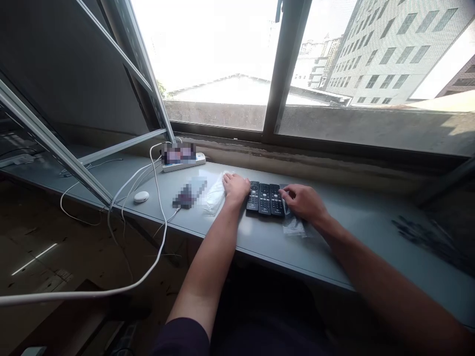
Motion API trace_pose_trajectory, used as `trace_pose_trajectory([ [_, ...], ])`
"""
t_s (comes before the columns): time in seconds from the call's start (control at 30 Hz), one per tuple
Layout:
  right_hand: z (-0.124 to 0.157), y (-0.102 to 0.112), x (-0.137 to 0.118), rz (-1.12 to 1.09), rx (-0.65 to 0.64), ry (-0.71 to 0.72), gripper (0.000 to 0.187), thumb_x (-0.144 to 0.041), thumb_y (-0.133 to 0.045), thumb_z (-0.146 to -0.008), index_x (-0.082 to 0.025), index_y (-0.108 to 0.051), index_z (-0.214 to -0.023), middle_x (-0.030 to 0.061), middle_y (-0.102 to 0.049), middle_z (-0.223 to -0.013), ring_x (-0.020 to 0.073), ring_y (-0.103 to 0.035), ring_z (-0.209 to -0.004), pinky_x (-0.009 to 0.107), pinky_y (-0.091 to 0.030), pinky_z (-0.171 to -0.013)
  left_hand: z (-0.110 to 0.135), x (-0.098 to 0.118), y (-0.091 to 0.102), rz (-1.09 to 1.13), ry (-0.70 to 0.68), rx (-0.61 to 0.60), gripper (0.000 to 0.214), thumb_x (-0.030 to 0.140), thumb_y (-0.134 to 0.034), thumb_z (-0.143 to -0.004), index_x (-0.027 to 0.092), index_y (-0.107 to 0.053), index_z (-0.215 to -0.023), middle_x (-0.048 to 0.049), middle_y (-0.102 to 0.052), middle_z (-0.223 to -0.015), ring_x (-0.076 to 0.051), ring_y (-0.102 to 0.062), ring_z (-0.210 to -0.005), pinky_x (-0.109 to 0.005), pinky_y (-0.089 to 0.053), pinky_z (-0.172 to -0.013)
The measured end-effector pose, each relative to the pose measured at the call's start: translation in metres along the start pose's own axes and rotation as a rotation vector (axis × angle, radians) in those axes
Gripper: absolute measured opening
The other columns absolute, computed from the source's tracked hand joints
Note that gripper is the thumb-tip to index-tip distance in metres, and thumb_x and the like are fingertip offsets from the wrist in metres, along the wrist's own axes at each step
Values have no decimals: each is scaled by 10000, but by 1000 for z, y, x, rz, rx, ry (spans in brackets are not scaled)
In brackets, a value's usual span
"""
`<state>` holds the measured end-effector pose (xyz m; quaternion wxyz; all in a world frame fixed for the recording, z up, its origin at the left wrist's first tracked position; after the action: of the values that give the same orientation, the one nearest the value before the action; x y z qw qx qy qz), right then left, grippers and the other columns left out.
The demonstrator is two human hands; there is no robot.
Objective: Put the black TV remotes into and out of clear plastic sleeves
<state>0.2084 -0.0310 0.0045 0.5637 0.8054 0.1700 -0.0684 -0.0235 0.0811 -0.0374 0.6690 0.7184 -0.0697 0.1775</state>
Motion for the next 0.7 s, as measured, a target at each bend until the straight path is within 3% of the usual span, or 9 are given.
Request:
trace_pose_trajectory([
  [0.17, 0, 0, 0, -5, -9, -8, 354, -453, -583, -1123, -234, -856, -1071, 101, -881, -1109, 297, -797, -973, 377, -533, -807, -1, -1, 2, 40, 1, 41, 771, 513, -494, -1102, -45, -507, -1633, -352, -430, -1773, -394, -380, -1702, -438, -277, -1387],
  [0.37, 0, 0, 0, -5, -6, 3, 347, -441, -585, -1121, -227, -854, -1077, 97, -880, -1098, 291, -794, -960, 372, -522, -798, 0, -1, 1, 35, 1, 12, 829, 504, -502, -1100, -73, -423, -1690, -351, -356, -1815, -398, -313, -1737, -442, -228, -1411],
  [0.53, 0, 0, -1, -18, -6, 4, 356, -449, -583, -1117, -223, -855, -1068, 102, -881, -1093, 293, -792, -947, 373, -514, -769, 1, -1, 4, 55, 1, 48, 794, 487, -527, -1092, -35, -434, -1683, -347, -402, -1793, -396, -373, -1708, -447, -292, -1383],
  [0.7, 0, -1, 0, -22, -9, 1, 352, -452, -584, -1112, -229, -854, -1078, 100, -884, -1101, 301, -799, -967, 374, -522, -775, -3, -3, -1, -1, 5, 17, 820, 505, -528, -1081, -36, -451, -1692, -332, -358, -1823, -389, -322, -1736, -445, -255, -1404],
])
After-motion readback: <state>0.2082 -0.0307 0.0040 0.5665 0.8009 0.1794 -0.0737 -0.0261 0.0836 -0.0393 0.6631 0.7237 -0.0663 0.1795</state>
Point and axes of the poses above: each hand's wrist, its own z-axis away from the middle knuckle, its own y-axis out of the back of the hand, x = y × z, the point moved 7 cm from there along -z, towards the middle knuckle
